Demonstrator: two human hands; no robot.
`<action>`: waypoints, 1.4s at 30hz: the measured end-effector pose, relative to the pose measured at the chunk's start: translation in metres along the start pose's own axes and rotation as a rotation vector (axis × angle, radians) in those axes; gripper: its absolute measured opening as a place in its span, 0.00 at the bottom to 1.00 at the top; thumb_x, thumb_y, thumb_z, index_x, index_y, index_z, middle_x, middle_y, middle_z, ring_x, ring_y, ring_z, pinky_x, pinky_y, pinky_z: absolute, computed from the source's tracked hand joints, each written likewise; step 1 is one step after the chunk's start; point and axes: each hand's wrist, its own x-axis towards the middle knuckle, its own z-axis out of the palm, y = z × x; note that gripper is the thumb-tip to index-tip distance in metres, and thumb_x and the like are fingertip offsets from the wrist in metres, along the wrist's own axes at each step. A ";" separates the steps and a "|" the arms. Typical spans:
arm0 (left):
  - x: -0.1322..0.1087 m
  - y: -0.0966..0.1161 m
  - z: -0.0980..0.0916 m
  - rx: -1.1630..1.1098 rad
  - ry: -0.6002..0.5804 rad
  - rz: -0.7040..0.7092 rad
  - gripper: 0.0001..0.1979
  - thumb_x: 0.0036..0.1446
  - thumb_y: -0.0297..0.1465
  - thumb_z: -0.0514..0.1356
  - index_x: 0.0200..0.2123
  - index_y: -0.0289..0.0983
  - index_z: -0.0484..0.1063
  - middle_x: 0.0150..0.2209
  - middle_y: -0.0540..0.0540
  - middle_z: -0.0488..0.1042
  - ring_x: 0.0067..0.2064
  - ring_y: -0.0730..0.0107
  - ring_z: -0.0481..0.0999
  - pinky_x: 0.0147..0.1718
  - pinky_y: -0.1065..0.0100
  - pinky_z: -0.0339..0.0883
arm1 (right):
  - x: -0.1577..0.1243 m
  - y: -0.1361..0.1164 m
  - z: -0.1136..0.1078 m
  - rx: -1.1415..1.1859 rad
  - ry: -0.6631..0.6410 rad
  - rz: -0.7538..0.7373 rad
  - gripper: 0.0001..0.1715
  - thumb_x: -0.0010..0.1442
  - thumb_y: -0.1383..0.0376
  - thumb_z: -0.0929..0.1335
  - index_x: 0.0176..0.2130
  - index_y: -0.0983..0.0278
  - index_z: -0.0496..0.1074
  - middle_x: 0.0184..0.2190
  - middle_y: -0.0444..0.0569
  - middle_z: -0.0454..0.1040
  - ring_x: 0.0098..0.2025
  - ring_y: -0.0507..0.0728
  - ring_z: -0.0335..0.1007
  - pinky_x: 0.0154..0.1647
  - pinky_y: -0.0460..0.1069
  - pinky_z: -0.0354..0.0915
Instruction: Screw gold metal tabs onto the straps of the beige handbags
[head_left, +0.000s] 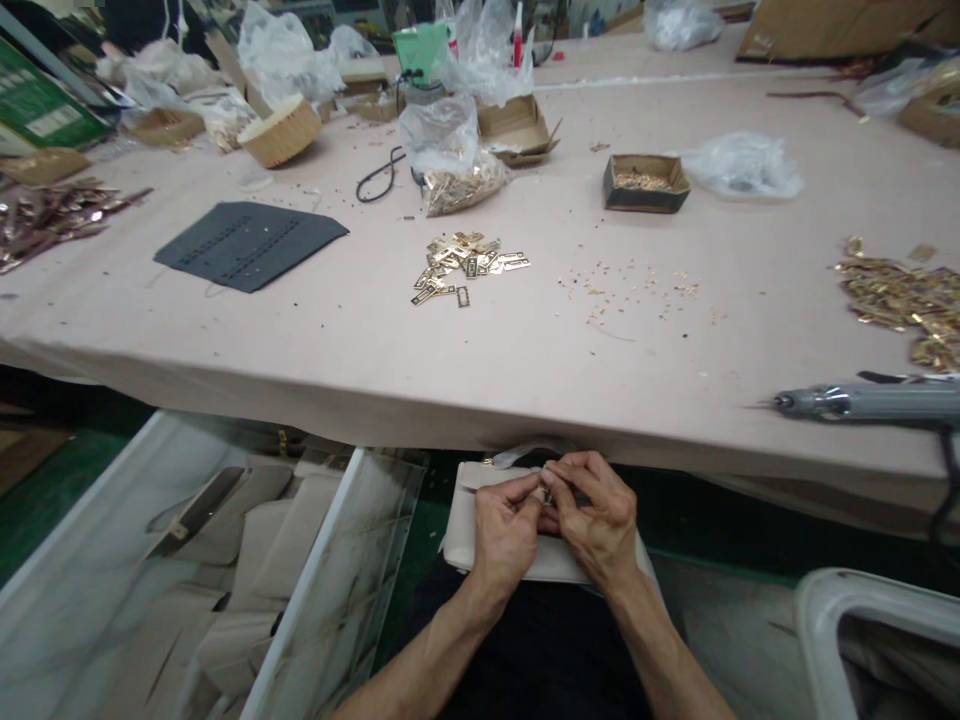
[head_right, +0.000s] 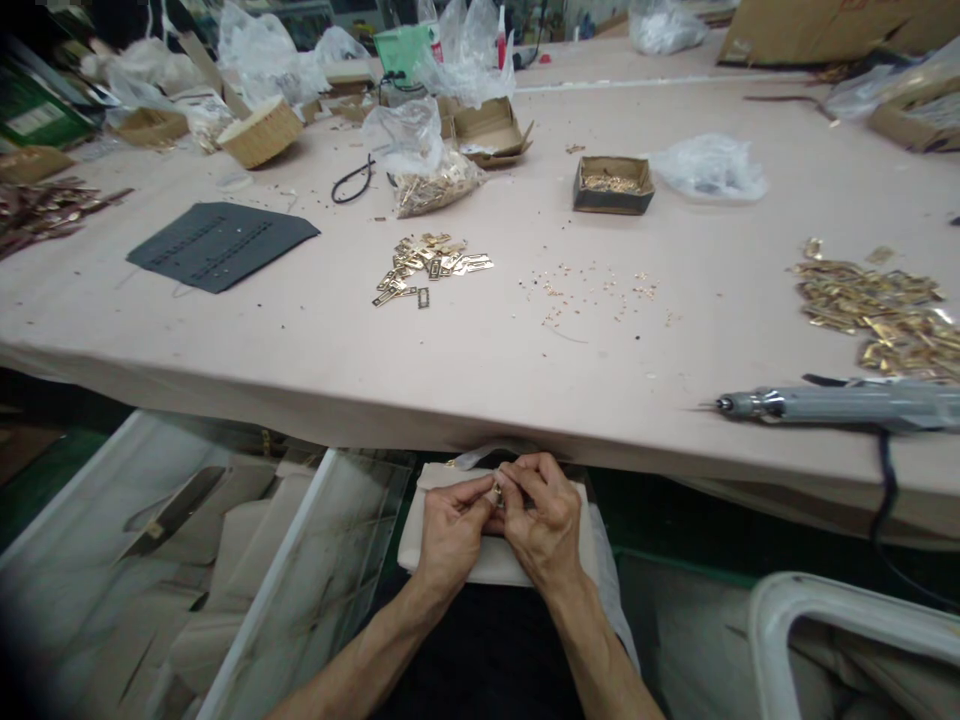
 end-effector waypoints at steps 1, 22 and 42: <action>0.000 0.000 0.000 0.002 0.005 0.005 0.15 0.56 0.30 0.64 0.46 0.30 0.82 0.33 0.41 0.84 0.29 0.57 0.84 0.31 0.59 0.82 | 0.000 0.000 0.001 0.000 0.001 -0.004 0.09 0.66 0.64 0.69 0.41 0.61 0.81 0.37 0.52 0.74 0.38 0.58 0.74 0.37 0.52 0.73; -0.012 -0.003 0.014 0.900 0.080 0.554 0.17 0.68 0.30 0.50 0.50 0.32 0.76 0.40 0.32 0.82 0.41 0.50 0.82 0.41 0.57 0.76 | 0.006 -0.016 -0.013 -0.015 0.005 0.031 0.06 0.64 0.66 0.70 0.36 0.60 0.80 0.34 0.49 0.77 0.35 0.57 0.75 0.37 0.51 0.71; 0.004 0.012 -0.001 0.105 -0.290 -0.040 0.22 0.61 0.42 0.63 0.47 0.29 0.81 0.36 0.36 0.82 0.35 0.58 0.84 0.37 0.62 0.80 | 0.034 0.002 -0.048 0.132 -0.379 -0.049 0.09 0.66 0.64 0.69 0.38 0.61 0.81 0.33 0.50 0.76 0.35 0.57 0.73 0.35 0.50 0.69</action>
